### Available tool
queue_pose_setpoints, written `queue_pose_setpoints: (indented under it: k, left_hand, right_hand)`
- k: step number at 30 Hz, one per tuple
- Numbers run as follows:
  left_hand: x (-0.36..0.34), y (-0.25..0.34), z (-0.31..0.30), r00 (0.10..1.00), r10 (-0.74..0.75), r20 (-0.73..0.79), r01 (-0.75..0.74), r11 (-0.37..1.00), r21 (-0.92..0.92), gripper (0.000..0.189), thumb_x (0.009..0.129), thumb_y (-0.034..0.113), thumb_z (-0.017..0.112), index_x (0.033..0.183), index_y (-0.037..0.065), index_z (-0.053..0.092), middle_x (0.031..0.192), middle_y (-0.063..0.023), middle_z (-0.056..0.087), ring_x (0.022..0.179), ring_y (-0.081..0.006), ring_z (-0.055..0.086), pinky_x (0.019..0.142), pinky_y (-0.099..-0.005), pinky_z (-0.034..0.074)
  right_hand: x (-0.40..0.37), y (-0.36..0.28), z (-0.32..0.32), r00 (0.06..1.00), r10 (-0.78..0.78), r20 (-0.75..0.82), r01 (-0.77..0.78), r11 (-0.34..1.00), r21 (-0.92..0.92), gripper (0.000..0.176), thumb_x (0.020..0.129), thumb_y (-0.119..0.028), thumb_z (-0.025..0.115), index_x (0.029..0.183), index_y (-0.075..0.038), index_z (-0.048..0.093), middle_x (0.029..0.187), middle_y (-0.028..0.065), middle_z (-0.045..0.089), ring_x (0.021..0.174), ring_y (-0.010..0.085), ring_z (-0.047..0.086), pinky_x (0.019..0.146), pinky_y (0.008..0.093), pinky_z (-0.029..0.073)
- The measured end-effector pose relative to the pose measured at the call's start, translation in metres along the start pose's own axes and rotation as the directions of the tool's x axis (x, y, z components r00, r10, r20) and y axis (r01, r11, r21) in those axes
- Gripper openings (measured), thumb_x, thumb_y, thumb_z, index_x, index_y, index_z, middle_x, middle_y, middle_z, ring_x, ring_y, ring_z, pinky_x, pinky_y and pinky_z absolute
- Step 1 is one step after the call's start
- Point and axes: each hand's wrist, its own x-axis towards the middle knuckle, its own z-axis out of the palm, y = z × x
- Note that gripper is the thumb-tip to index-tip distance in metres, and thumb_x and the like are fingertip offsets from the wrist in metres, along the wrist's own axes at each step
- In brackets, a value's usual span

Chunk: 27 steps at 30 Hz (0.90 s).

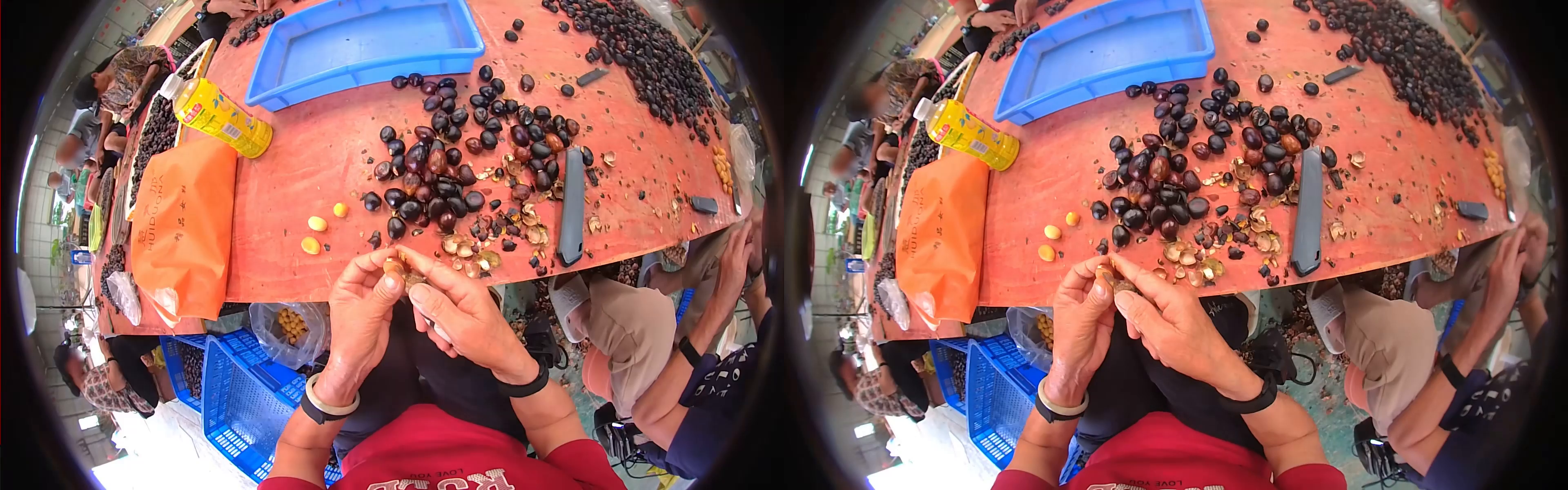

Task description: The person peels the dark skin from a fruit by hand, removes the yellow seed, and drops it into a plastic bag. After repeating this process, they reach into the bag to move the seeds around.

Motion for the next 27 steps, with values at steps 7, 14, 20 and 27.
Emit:
queue_pose_setpoints:
  k: [7, 14, 20, 27]
  left_hand:
    - [-0.003, -0.002, 0.0, 0.993, 0.12, 0.011, -0.12, 0.988, 0.096, 0.026, 0.083, 0.003, 0.064, 0.107, -0.001, 0.055, 0.099, -0.0075, 0.06, 0.089, -0.0116, 0.058, 0.081, -0.0254, 0.048]
    - [-0.002, -0.004, 0.007, 0.971, 0.218, -0.098, -0.209, 0.973, 0.1, 0.024, 0.088, 0.005, 0.057, 0.11, -0.002, 0.051, 0.099, -0.007, 0.06, 0.088, -0.0112, 0.058, 0.08, -0.024, 0.048]
    - [0.012, 0.01, -0.008, 0.838, 0.538, -0.093, -0.448, 0.775, 0.446, 0.022, 0.089, 0.005, 0.053, 0.111, -0.001, 0.05, 0.109, -0.0127, 0.058, 0.101, -0.0201, 0.058, 0.092, -0.0314, 0.044]
    - [0.026, 0.03, -0.016, 0.991, 0.129, -0.034, -0.129, 0.992, 0.016, 0.031, 0.091, 0.013, 0.054, 0.117, 0.0, 0.045, 0.11, -0.0118, 0.057, 0.102, -0.0292, 0.059, 0.092, -0.0353, 0.045]
  right_hand:
    - [0.002, 0.014, 0.008, 0.987, -0.13, -0.09, 0.127, 0.991, -0.037, 0.04, 0.092, -0.012, 0.049, 0.13, -0.002, 0.045, 0.07, 0.0006, 0.054, 0.06, 0.0063, 0.048, 0.054, 0.0206, 0.042]
    - [0.017, 0.023, 0.017, 0.964, -0.204, -0.167, 0.198, 0.979, -0.054, 0.037, 0.091, -0.01, 0.05, 0.127, -0.003, 0.049, 0.073, 0.0024, 0.058, 0.062, 0.0051, 0.048, 0.054, 0.02, 0.041]
    - [0.002, 0.016, -0.003, 0.994, -0.079, -0.082, 0.108, 0.882, 0.46, 0.037, 0.095, -0.017, 0.044, 0.13, -0.004, 0.044, 0.063, 0.0011, 0.049, 0.038, 0.0035, 0.038, 0.033, 0.0161, 0.028]
    - [-0.004, 0.017, -0.008, 0.997, 0.046, -0.06, -0.024, 0.943, 0.333, 0.041, 0.096, -0.019, 0.042, 0.134, -0.007, 0.037, 0.066, 0.0067, 0.054, 0.039, 0.0078, 0.043, 0.034, 0.0193, 0.035]
